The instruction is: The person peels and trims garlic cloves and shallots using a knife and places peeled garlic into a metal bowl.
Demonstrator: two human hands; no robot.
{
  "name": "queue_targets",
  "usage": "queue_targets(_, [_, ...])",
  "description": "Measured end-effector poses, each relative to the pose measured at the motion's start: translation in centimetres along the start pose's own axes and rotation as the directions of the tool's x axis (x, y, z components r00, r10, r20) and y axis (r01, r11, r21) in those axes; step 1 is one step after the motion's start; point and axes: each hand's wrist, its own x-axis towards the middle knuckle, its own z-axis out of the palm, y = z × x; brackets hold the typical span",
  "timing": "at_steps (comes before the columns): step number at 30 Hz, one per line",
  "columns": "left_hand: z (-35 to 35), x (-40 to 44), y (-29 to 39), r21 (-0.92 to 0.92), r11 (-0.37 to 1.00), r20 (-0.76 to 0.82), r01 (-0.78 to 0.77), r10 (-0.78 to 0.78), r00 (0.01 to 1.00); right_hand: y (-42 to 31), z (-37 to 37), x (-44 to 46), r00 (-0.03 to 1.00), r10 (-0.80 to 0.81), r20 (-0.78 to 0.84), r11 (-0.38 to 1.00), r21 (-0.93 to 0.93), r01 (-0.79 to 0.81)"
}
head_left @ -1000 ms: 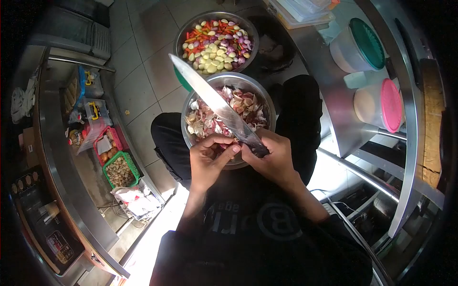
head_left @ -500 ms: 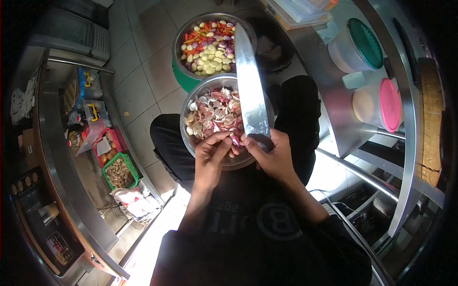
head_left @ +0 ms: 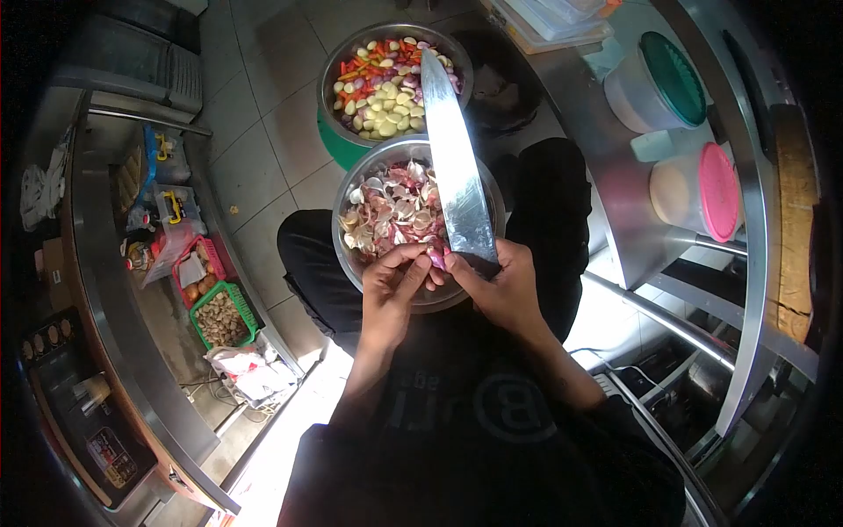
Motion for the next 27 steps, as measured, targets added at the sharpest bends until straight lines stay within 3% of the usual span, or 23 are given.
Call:
queue_targets(2, [0.2, 0.1, 0.2, -0.067, 0.996, -0.013, 0.058, -0.059, 0.998, 0.4, 0.2, 0.0, 1.000, -0.007, -0.011, 1.000, -0.007, 0.007])
queue_targets(4, [0.7, 0.2, 0.6, -0.135, 0.984, -0.027, 0.114, -0.118, 0.993, 0.7, 0.5, 0.0, 0.992, -0.128, -0.011, 0.992, 0.020, 0.128])
queue_targets(6, [1.8, 0.4, 0.8, -0.043, 0.999, -0.143, 0.005, -0.011, 0.990, 0.4, 0.5, 0.1, 0.988, -0.154, 0.011, 0.988, -0.018, 0.154])
queue_targets(7, [1.8, 0.4, 0.7, -0.043, 0.999, -0.142, 0.005, -0.011, 0.990, 0.3, 0.4, 0.1, 0.984, -0.177, 0.031, 0.982, -0.055, 0.178])
queue_targets(9, [1.4, 0.4, 0.2, 0.144, 0.989, -0.133, -0.033, 0.052, 0.990, -0.1, 0.5, 0.0, 0.987, -0.158, 0.034, 0.987, -0.036, 0.159])
queue_targets(13, [0.3, 0.0, -0.1, 0.025, 0.999, -0.087, 0.032, -0.029, 0.996, 0.2, 0.4, 0.1, 0.996, -0.083, 0.040, 0.996, 0.023, 0.082])
queue_targets(16, [0.5, -0.1, 0.2, 0.150, 0.988, -0.078, 0.037, -0.025, 0.997, 0.5, 0.8, 0.1, 0.996, -0.090, -0.020, 0.989, 0.113, 0.091])
queue_targets(18, [-0.2, 0.1, 0.1, -0.132, 0.985, -0.121, 0.109, -0.125, 0.985, 0.8, 0.4, 0.1, 0.994, -0.102, -0.043, 0.994, 0.029, 0.103])
queue_targets(21, [0.0, 0.2, 0.8, -0.287, 0.944, -0.140, 0.161, -0.208, 0.968, 0.3, 0.0, 0.2, 0.990, -0.128, -0.062, 0.988, -0.099, 0.121])
queue_targets(23, [-0.7, 0.1, 0.1, -0.285, 0.947, -0.116, 0.152, -0.191, 0.975, 0.1, -0.1, 0.5, 0.989, -0.139, -0.057, 0.982, -0.141, 0.130])
queue_targets(25, [-0.9, 0.1, -0.2, -0.283, 0.948, -0.092, 0.144, -0.176, 0.980, 0.3, 0.2, 0.7, 0.943, -0.327, -0.058, 0.927, -0.212, 0.309])
queue_targets(27, [-0.6, 0.1, -0.3, -0.217, 0.967, -0.123, 0.135, -0.165, 0.979, -0.6, 0.3, 0.7, 0.933, -0.358, -0.024, 0.916, -0.203, 0.346])
